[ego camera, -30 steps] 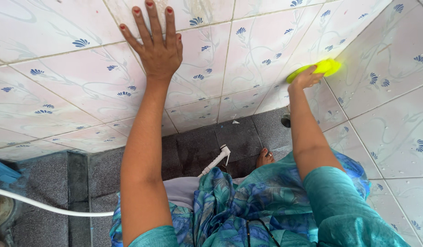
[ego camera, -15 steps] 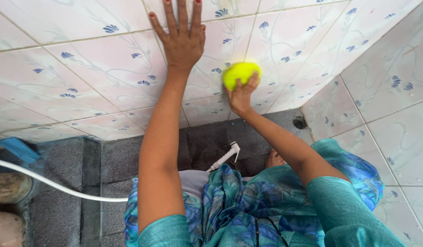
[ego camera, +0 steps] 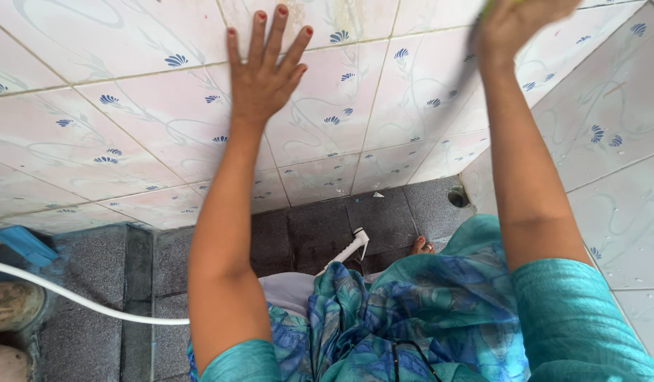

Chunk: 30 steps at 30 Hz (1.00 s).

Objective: The person scrubs tiled bathroom walls with a sponge while spraying water from a handheld bidet nozzle.

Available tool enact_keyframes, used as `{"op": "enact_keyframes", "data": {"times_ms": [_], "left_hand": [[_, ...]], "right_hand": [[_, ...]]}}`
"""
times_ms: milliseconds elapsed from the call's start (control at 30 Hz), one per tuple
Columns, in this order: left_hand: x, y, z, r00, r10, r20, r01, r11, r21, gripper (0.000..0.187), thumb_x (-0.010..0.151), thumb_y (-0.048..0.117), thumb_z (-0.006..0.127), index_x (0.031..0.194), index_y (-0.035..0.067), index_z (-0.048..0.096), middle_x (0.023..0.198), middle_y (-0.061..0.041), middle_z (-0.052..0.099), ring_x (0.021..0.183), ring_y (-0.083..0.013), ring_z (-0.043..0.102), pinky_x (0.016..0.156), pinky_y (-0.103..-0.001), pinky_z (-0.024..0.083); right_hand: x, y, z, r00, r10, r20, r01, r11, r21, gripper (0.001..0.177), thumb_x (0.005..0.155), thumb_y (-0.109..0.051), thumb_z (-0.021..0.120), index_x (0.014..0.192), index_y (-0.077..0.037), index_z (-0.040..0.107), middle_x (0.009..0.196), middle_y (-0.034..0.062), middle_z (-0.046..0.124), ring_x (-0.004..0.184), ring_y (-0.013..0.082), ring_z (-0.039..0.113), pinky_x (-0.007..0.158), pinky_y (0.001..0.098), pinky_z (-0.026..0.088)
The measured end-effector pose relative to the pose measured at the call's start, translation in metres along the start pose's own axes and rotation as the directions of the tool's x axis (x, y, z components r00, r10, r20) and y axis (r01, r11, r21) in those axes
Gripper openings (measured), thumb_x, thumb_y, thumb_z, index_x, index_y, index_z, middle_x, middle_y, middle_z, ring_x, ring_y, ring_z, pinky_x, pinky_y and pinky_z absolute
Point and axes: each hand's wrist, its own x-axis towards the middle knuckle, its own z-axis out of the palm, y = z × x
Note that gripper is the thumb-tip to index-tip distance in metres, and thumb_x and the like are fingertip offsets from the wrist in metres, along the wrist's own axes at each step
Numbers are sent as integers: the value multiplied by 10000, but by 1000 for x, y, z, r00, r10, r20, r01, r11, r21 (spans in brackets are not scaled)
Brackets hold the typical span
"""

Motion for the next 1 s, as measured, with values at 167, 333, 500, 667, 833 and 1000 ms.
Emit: {"op": "enact_keyframes", "data": {"times_ms": [167, 333, 500, 667, 833, 1000], "left_hand": [[-9, -31, -17, 998, 22, -59, -9, 976, 218, 615, 1114, 578, 491, 1665, 442, 252, 1772, -19, 121, 1649, -292, 58, 1250, -706, 7], [-13, -25, -12, 998, -20, -62, 36, 965, 261, 591, 1126, 562, 436, 1681, 459, 259, 1796, -21, 115, 1651, -291, 51, 1256, -707, 18], [-19, -26, -5, 999, -11, -43, 22, 965, 260, 614, 1122, 498, 415, 1703, 445, 223, 1761, -42, 83, 1663, -309, 29, 1266, -717, 12], [-21, -27, -4, 1000, -9, -24, 15, 966, 257, 567, 1131, 478, 411, 1663, 429, 224, 1765, -41, 90, 1664, -313, 39, 1258, -725, 15], [-19, -26, -1, 999, -6, -42, 18, 960, 279, 588, 1123, 489, 355, 1700, 455, 247, 1804, -34, 108, 1649, -309, 54, 1248, -727, 20], [-21, -25, 1, 999, -18, -30, 26, 955, 296, 580, 1142, 460, 313, 1711, 452, 199, 1761, -39, 59, 1661, -314, 25, 1246, -742, 5]], "right_hand": [[-41, 56, -46, 985, 169, -43, -173, 978, -119, 612, 1149, -482, 330, 1658, -164, 208, 1719, 174, 155, 1570, 330, 192, 1301, 535, 169], [-43, 52, -43, 972, 234, 34, -214, 932, -292, 636, 1178, -518, 258, 1700, -183, 119, 1748, 184, 72, 1590, 324, 136, 1310, 547, 143], [-50, -14, -34, 975, -174, 135, 189, 976, -112, 667, 1151, -488, 314, 1702, -271, 9, 1736, 163, -80, 1579, 380, 6, 1281, 590, 95], [-101, -48, -48, 560, -739, 373, 750, 644, 149, 725, 1088, -664, 488, 1655, -299, 222, 1726, 198, 58, 1604, 421, 92, 1188, 752, 75], [-104, -23, -56, 236, -881, 411, 924, 334, 186, 630, 1053, -669, 504, 1572, -362, 322, 1762, 80, 183, 1611, 306, 130, 1238, 750, 82], [-65, 41, -53, 527, -754, 392, 804, 592, 59, 626, 1071, -632, 470, 1596, -371, 253, 1727, 99, 174, 1627, 303, 164, 1203, 739, 57]]}}
